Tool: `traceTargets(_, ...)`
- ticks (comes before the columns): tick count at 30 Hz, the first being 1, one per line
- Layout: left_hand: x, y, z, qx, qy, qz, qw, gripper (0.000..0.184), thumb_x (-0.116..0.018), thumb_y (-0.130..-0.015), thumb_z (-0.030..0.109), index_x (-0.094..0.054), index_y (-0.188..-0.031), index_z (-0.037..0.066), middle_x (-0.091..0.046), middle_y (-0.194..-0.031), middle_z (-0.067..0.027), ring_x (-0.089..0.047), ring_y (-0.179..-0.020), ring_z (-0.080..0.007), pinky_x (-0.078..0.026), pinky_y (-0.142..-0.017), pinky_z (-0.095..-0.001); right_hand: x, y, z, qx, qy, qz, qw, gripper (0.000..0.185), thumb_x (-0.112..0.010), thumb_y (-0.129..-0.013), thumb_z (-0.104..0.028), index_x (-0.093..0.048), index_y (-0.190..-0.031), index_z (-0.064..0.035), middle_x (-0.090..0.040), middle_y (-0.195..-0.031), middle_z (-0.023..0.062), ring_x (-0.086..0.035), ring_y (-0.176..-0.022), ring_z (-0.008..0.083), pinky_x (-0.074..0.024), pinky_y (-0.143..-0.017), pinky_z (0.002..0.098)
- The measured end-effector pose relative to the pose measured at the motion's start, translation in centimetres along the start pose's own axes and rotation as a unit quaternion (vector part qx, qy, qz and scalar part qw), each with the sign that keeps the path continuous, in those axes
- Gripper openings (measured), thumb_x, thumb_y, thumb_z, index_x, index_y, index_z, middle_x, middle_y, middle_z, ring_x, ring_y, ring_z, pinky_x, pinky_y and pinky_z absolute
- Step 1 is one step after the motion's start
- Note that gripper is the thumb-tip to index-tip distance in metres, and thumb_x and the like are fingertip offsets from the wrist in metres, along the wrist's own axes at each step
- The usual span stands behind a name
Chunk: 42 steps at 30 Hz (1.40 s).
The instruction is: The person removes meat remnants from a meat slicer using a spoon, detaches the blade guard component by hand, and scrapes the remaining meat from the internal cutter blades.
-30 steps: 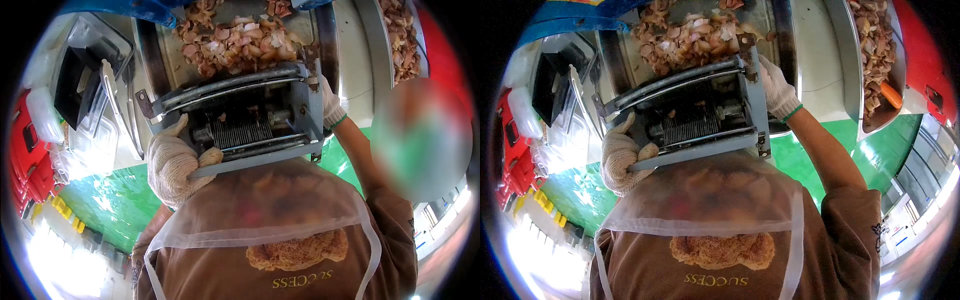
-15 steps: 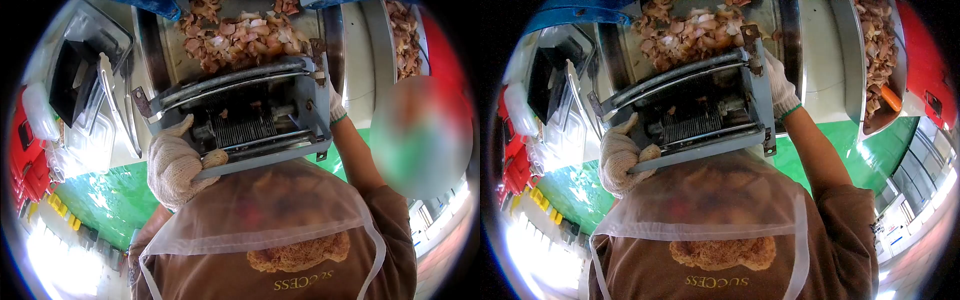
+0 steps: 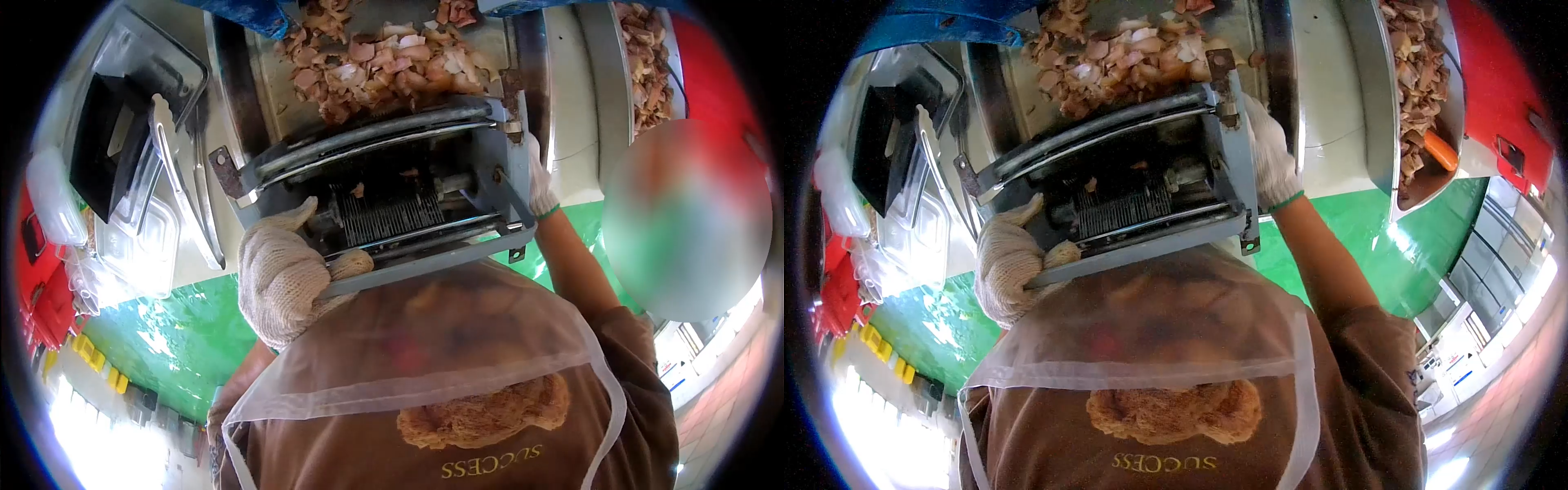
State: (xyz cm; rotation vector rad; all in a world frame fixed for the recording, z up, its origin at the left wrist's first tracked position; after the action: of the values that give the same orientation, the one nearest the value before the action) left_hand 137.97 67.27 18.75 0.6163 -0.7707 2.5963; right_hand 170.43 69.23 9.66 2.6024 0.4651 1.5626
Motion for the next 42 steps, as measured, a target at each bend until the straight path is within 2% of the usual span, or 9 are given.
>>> traceTargets(3,0.0,0.1,-0.1,-0.001,0.001,0.002,1.000,0.036,-0.090,-0.066,0.006,-0.055,-0.074,0.005,-0.054,-0.067,-0.0098,-0.058,-0.062,-0.0276,-0.056,-0.085,-0.0594,-3.1,3.9,1.8,0.062,0.014,0.072,0.995,0.036,-0.067,-0.089,-0.017,-0.061,-0.122,-0.0020,-0.066,-0.116,0.0162,-0.067,-0.097,0.0336,-0.0560,-0.082,0.0376)
traceTargets(5,-0.2,0.1,0.0,-0.002,0.005,0.001,1.000,0.036,-0.090,-0.066,0.006,-0.055,-0.074,0.005,-0.054,-0.067,-0.0098,-0.058,-0.062,-0.0278,-0.056,-0.084,-0.0589,-4.5,6.0,2.1,0.007,-0.118,0.093,0.989,0.040,-0.068,-0.089,-0.017,-0.060,-0.125,-0.0023,-0.067,-0.115,0.0161,-0.067,-0.101,0.0349,-0.0556,-0.085,0.0372)
traceTargets(7,-0.3,0.2,-0.1,-0.001,0.006,0.000,1.000,0.036,-0.090,-0.066,0.006,-0.055,-0.074,0.005,-0.054,-0.067,-0.0098,-0.058,-0.062,-0.0279,-0.056,-0.084,-0.0585,-7.5,6.6,3.8,-0.175,-0.155,0.024,0.972,0.042,-0.068,-0.090,-0.017,-0.059,-0.128,-0.0014,-0.068,-0.114,0.0161,-0.068,-0.099,0.0347,-0.0558,-0.085,0.0371)
traceTargets(10,-0.1,0.1,-0.2,-0.001,0.007,-0.009,1.000,0.037,-0.090,-0.065,0.006,-0.055,-0.074,0.006,-0.054,-0.067,-0.0098,-0.058,-0.062,-0.0281,-0.056,-0.083,-0.0577,-8.3,6.4,3.8,-0.136,-0.189,0.081,0.969,0.044,-0.067,-0.092,-0.019,-0.057,-0.131,0.0009,-0.070,-0.112,0.0179,-0.070,-0.093,0.0365,-0.0570,-0.078,0.0371)
traceTargets(17,0.1,0.1,-0.2,0.004,0.005,-0.008,1.000,0.037,-0.091,-0.064,0.007,-0.055,-0.073,0.006,-0.054,-0.067,-0.0098,-0.058,-0.063,-0.0286,-0.056,-0.082,-0.0561,-7.9,6.3,4.0,0.027,0.008,0.089,0.996,0.037,-0.067,-0.086,-0.014,-0.062,-0.121,-0.0018,-0.067,-0.104,0.0185,-0.068,-0.086,0.0386,-0.0568,-0.070,0.0417)
traceTargets(27,0.1,0.2,-0.2,0.002,0.006,-0.005,1.000,0.038,-0.091,-0.063,0.007,-0.054,-0.072,0.007,-0.054,-0.068,-0.0098,-0.058,-0.063,-0.0292,-0.056,-0.080,-0.0537,-8.4,6.8,3.9,-0.002,0.058,0.049,0.997,0.035,-0.068,-0.085,-0.018,-0.064,-0.117,-0.0049,-0.068,-0.099,0.0174,-0.068,-0.086,0.0366,-0.0566,-0.072,0.0405)
traceTargets(30,0.0,0.3,-0.2,0.001,0.007,-0.001,1.000,0.038,-0.091,-0.062,0.008,-0.054,-0.072,0.007,-0.054,-0.068,-0.0098,-0.058,-0.064,-0.0294,-0.056,-0.079,-0.0530,-9.3,7.0,5.4,-0.051,-0.066,0.034,0.996,0.033,-0.066,-0.088,-0.022,-0.064,-0.117,-0.0057,-0.069,-0.097,0.0149,-0.068,-0.085,0.0318,-0.0565,-0.073,0.0388)
traceTargets(35,0.1,0.5,-0.3,0.000,0.009,0.001,1.000,0.038,-0.091,-0.062,0.008,-0.054,-0.071,0.007,-0.054,-0.068,-0.0098,-0.058,-0.064,-0.0297,-0.056,-0.078,-0.0519,-0.1,2.3,0.3,-0.019,-0.024,-0.021,0.999,0.032,-0.060,-0.096,-0.028,-0.064,-0.118,-0.0059,-0.070,-0.094,0.0111,-0.066,-0.082,0.0230,-0.0552,-0.074,0.0358)
traceTargets(42,0.0,0.6,-0.6,-0.001,0.009,0.005,1.000,0.039,-0.091,-0.061,0.008,-0.053,-0.071,0.008,-0.054,-0.068,-0.0098,-0.059,-0.065,-0.0302,-0.056,-0.077,-0.0502,0.9,-3.2,1.0,-0.046,-0.108,-0.094,0.989,0.030,-0.059,-0.097,-0.024,-0.063,-0.120,-0.0047,-0.069,-0.096,0.0125,-0.067,-0.084,0.0233,-0.0562,-0.074,0.0363)
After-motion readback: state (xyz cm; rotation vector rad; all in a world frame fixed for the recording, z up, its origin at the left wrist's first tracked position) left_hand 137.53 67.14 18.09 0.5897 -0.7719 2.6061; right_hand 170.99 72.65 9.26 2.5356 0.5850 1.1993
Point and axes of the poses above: each hand's wrist, its own y-axis away from the middle knuckle, its own x-axis out of the back of the hand, z = x × y, the point moved 3 cm from there along -y, towards the middle knuckle
